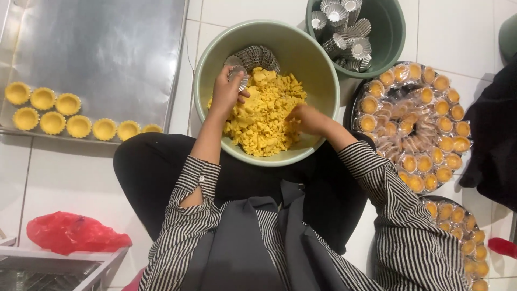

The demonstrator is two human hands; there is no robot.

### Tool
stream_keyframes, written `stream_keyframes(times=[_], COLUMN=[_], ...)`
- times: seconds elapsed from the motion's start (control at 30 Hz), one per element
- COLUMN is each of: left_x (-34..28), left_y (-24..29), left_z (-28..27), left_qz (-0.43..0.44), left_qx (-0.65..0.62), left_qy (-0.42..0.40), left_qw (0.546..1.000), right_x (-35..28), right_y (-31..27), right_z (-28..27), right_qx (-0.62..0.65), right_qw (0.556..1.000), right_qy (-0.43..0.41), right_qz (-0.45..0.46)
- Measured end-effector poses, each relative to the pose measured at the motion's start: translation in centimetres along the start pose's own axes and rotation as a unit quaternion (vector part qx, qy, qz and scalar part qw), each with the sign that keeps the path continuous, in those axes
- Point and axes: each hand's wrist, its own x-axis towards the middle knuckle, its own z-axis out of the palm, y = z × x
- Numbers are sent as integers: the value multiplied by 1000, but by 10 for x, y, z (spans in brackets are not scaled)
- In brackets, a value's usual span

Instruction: Molding yellow dough into small metal tart molds by hand while sitting on the floor.

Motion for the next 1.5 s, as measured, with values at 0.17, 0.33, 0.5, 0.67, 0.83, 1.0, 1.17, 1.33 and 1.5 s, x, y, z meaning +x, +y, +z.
stream_keyframes(times=[0.17,0.33,0.5,0.67,0.83,1.0,1.17,1.33,1.5], left_x=[-3,-5,-1,-2,-1,-52,-19,-21,-30], left_y=[6,11,9,16,11,54,6,11,21], left_z=[2,4,0,-1,-2,17,0,-2,4], left_qz=[1,5,29,45,39,102,128,120,114], left_qx=[-1,13,4,-38,26,315,503,522,519], left_qy=[10,6,24,80,92,28,-64,-72,-65], left_qw=[1000,1000,999,995,995,943,852,841,844], right_x=[15,1,-3,25,25,15,6,10,12], right_y=[-1,-11,-36,-25,-41,-46,-51,-39,-47], right_z=[26,15,22,66,66,47,35,36,43], right_qx=[-55,-74,-39,-153,-114,-143,-186,-151,-136], right_qw=[996,989,982,984,987,982,976,980,970], right_qy=[-2,-73,-98,-32,-9,-7,-28,-69,-74], right_qz=[65,102,154,87,116,126,111,111,188])
